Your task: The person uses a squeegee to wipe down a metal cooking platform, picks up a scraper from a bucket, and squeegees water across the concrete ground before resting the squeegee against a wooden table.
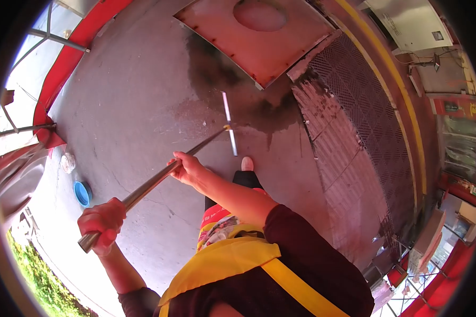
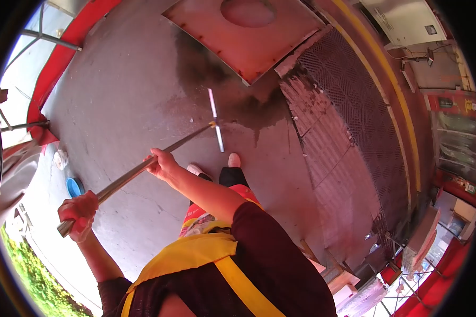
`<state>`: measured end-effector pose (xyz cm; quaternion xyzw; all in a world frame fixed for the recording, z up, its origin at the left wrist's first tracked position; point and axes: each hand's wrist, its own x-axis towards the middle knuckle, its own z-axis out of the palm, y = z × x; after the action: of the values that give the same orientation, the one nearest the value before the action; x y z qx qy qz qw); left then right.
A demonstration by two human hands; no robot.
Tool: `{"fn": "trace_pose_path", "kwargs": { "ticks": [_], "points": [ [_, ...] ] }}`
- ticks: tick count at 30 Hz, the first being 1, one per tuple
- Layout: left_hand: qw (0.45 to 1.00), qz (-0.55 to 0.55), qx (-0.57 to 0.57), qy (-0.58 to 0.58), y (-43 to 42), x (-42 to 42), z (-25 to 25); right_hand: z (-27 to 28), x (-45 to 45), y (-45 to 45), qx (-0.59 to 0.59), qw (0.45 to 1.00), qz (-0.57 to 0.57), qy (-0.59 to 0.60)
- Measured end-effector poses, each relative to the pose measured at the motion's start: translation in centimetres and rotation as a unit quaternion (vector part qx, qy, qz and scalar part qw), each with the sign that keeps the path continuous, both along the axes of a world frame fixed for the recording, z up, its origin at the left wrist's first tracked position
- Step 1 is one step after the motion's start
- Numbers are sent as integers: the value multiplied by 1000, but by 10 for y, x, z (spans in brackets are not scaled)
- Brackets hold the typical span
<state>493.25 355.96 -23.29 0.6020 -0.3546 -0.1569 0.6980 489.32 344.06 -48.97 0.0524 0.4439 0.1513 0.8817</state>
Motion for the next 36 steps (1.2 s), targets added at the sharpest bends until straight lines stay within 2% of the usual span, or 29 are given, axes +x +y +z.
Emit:
{"fn": "trace_pose_path", "kwargs": {
  "ticks": [2, 6, 9, 10, 11, 14, 17, 19, 22, 25, 27, 29, 31, 34, 36],
  "points": [
    [997, -40, -30, 51, -14, 6, -11, 2, -26, -38, -8, 1000, -14, 16],
    [986, -105, -46, 117, -90, -14, -50, -33, -82, -135, -39, 994, -76, 65],
    [979, -176, -42, 88, -162, -38, -87, -68, -99, -217, -170, 965, -143, 140],
    [979, -194, -26, 63, -182, -45, -98, -85, -103, -245, -191, 962, -151, 127],
    [981, -186, -14, 52, -197, -52, -113, -103, -104, -267, -212, 958, -158, 114],
    [986, -149, 40, 61, -226, -74, -144, -144, -92, -314, -235, 944, -106, 204],
    [989, -132, 52, 37, -208, -88, -173, -208, -96, -294, -209, 947, -111, 218],
    [990, -130, 51, 34, -182, -92, -172, -197, -98, -264, -207, 950, -104, 211],
    [988, -134, 44, 58, -169, -92, -144, -155, -108, -234, -212, 962, -34, 169],
    [988, -136, 27, 61, -183, -90, -120, -91, -97, -237, -263, 948, -71, 162],
    [989, -127, 21, 69, -190, -85, -126, -76, -84, -251, -277, 941, -88, 171],
    [992, -104, 25, 72, -207, -81, -135, -85, -70, -277, -288, 938, -72, 177],
    [995, -63, 43, 66, -226, -83, -143, -114, -67, -302, -301, 935, 3, 186],
    [995, -34, 50, 74, -205, -101, -198, -206, -81, -304, -330, 913, 153, 184],
    [992, 3, 61, 113, -167, -103, -208, -265, -93, -277, -346, 891, 246, 164]
  ]
}}
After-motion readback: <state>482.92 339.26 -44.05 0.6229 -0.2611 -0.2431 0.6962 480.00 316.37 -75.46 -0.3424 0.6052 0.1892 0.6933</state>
